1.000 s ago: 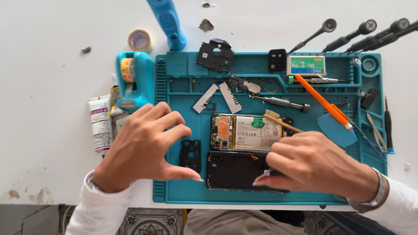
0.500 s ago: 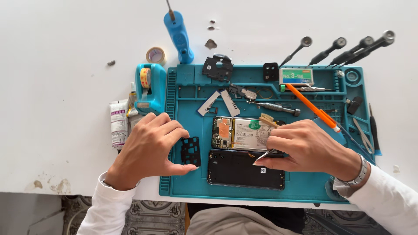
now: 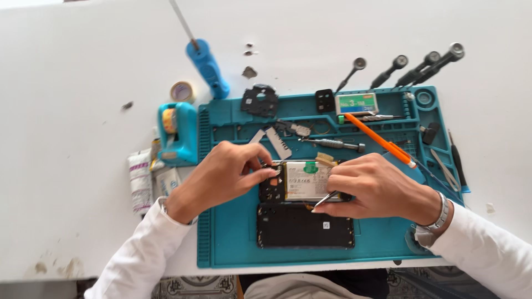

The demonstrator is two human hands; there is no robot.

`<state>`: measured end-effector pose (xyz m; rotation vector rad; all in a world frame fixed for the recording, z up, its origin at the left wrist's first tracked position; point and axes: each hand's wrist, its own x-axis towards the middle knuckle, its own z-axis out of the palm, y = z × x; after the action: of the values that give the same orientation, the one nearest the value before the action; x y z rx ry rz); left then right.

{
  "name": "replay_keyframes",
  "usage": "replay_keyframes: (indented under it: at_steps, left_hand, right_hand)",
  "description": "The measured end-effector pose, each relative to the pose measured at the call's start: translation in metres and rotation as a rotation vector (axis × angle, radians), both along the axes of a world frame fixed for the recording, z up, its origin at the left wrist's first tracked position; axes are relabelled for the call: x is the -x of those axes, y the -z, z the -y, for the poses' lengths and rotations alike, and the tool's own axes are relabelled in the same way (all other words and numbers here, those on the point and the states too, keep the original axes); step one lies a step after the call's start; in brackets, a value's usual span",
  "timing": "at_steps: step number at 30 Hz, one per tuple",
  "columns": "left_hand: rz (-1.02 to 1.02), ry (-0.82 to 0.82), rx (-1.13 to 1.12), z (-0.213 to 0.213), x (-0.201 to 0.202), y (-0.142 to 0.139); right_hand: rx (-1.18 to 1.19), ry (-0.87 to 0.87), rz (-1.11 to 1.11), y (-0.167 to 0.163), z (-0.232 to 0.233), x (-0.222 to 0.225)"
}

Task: The person repairs a disassembled smartphone on a blue repair mat. They pry at the phone's internals with a spudger, use tweezers to lift components, and use a precision screwdriver to unscrew small screws from the phone body and battery assembly.

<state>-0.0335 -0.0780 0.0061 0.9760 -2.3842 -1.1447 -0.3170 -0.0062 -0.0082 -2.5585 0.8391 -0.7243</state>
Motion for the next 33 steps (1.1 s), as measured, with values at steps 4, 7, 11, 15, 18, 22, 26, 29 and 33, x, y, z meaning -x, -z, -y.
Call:
replay_keyframes:
  at_steps: [4,7,11,15,18,22,26,29,33]
  left_hand:
    - [-0.008,0.007,0.133,-0.001,0.001,0.008]
    - [0.058,-0.002,0.193,-0.003,-0.001,0.012]
    - [0.018,0.094,0.455,-0.007,-0.003,0.015]
    - [0.018,0.230,0.511,-0.010,0.001,0.020]
    - [0.046,0.235,0.451,-0.008,-0.002,0.023]
    - [0.027,0.268,0.518,-0.006,-0.006,0.025]
    - [0.016,0.272,0.513,-0.006,-0.009,0.026]
    - [0.009,0.276,0.470,-0.006,-0.011,0.024]
    - [-0.022,0.287,0.439,-0.006,-0.012,0.023]
  right_hand:
    - [-0.021,0.004,-0.038,0.003,-0.002,0.004]
    - [-0.047,0.013,-0.067,0.006,-0.003,0.004]
    - [-0.016,0.011,-0.022,0.007,-0.002,0.004]
    - [-0.015,0.023,-0.014,0.007,-0.002,0.004]
    - [-0.033,0.032,-0.033,0.008,-0.002,0.005]
    - [-0.030,0.031,-0.024,0.010,-0.002,0.004]
    - [0.004,0.072,-0.070,0.011,-0.002,0.004]
    - [0.016,0.138,-0.131,0.011,-0.003,0.004]
    - [0.023,0.174,-0.113,0.010,-0.002,0.004]
